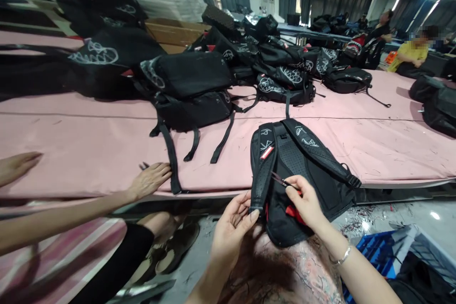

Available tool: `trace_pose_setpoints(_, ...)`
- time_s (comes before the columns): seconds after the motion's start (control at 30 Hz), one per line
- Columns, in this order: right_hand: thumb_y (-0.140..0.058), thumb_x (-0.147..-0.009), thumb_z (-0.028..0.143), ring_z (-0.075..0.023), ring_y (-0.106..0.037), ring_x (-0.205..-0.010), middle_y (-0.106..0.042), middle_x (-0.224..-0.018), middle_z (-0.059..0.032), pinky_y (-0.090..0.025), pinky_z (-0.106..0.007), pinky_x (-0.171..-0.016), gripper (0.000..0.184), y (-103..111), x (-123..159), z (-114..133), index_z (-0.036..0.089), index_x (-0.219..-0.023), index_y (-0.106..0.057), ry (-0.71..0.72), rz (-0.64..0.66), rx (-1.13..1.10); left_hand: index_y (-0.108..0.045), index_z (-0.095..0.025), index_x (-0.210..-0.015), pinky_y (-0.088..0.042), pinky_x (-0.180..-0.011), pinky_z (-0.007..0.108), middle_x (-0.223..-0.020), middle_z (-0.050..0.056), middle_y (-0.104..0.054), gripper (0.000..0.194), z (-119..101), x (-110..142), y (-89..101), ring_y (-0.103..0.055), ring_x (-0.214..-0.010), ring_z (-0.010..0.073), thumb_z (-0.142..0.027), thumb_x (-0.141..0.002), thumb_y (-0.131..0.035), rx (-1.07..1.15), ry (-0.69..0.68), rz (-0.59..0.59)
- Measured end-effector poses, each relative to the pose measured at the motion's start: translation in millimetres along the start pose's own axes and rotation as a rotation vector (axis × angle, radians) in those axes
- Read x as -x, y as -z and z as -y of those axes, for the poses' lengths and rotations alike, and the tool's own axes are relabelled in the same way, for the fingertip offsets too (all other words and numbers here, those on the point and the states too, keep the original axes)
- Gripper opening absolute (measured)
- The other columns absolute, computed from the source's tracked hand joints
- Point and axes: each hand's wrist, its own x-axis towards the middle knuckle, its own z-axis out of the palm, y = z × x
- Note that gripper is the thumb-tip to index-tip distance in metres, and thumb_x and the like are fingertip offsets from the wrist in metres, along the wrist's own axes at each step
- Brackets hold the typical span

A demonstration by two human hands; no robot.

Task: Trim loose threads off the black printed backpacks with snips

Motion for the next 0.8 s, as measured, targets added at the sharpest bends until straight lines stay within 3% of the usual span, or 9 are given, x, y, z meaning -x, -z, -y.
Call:
trace_pose_setpoints(0.17, -0.067, -0.065, 0.045, -0.0104, -0.049, -0.059, -0.055, -0.066, 0.0024, -0.041, -0.023, -0.059, 0.034, -32, -21, 7, 0.015, -0.075, -0.056, -0.177, 0.177, -0.327, -0.057, -0.017, -0.096, -0.046, -0.077, 0.026, -0.092, 0.005, -0.064, 0.039, 3, -5, 0.0, -0.059, -0.087, 0.0182, -0.036, -0.065, -0.070, -0.012, 0.014, -0.031)
trace_pose_setpoints(0.3, -0.069, -0.062, 0.036, -0.0086, -0.044, -0.055, -0.049, -0.060, 0.0047, -0.037, -0.020, -0.053, 0.026, -55, -39, 17, 0.016, -0.067, -0.053, -0.143, 0.087, -0.410, -0.056, -0.017, -0.098, -0.048, -0.078, 0.033, -0.101, 0.009, -0.062, 0.044, 1, -17, 3.0, -0.059, -0.092, 0.0240, -0.054, -0.074, -0.053, 0.043, 0.092, -0.045)
trace_pose_setpoints(0.43, -0.059, -0.064, 0.022, -0.0088, -0.044, -0.053, -0.049, -0.058, 0.0046, -0.035, -0.019, -0.049, 0.010, -62, -57, 31, 0.017, -0.064, -0.050, -0.005, -0.001, -0.191, -0.045, -0.022, -0.117, -0.037, -0.097, 0.038, -0.123, 0.009, -0.050, 0.057, -3, -25, -2.6, -0.048, -0.113, 0.0257, -0.044, -0.068, -0.065, -0.267, -0.136, -0.057)
trace_pose_setpoints(0.5, -0.054, -0.065, 0.016, -0.0085, -0.042, -0.050, -0.046, -0.054, 0.0055, -0.032, -0.019, -0.047, 0.010, -60, -64, 39, 0.019, -0.060, -0.046, 0.094, -0.079, 0.036, -0.043, -0.022, -0.119, -0.038, -0.095, 0.039, -0.123, 0.011, -0.047, 0.064, -4, -29, -6.1, -0.051, -0.107, 0.0255, -0.037, -0.063, -0.071, -0.419, -0.268, -0.159)
trace_pose_setpoints(0.6, -0.050, -0.065, 0.012, -0.0082, -0.039, -0.048, -0.041, -0.051, 0.0064, -0.028, -0.020, -0.047, 0.012, -53, -73, 48, 0.019, -0.058, -0.043, 0.185, -0.147, 0.350, -0.053, -0.021, -0.108, -0.043, -0.088, 0.037, -0.111, 0.011, -0.054, 0.047, -3, -37, -7.6, -0.056, -0.094, 0.0241, -0.035, -0.066, -0.068, -0.480, -0.381, -0.225)
trace_pose_setpoints(0.7, -0.052, -0.062, 0.010, -0.0083, -0.037, -0.047, -0.040, -0.050, 0.0070, -0.026, -0.020, -0.047, 0.012, -46, -80, 53, 0.020, -0.061, -0.045, 0.164, -0.084, 0.509, -0.062, -0.021, -0.093, -0.045, -0.085, 0.035, -0.097, 0.008, -0.062, 0.030, -4, -42, -6.0, -0.059, -0.089, 0.0230, -0.034, -0.067, -0.068, -0.440, -0.344, -0.177)
trace_pose_setpoints(0.8, -0.056, -0.067, 0.018, -0.0091, -0.044, -0.052, -0.048, -0.058, 0.0065, -0.033, -0.019, -0.050, 0.007, -37, -85, 50, 0.020, -0.071, -0.051, 0.114, 0.087, 0.418, -0.065, -0.017, -0.088, -0.046, -0.083, 0.034, -0.089, 0.007, -0.067, 0.029, -8, -43, -4.6, -0.062, -0.085, 0.0220, -0.034, -0.066, -0.069, -0.188, -0.123, -0.113)
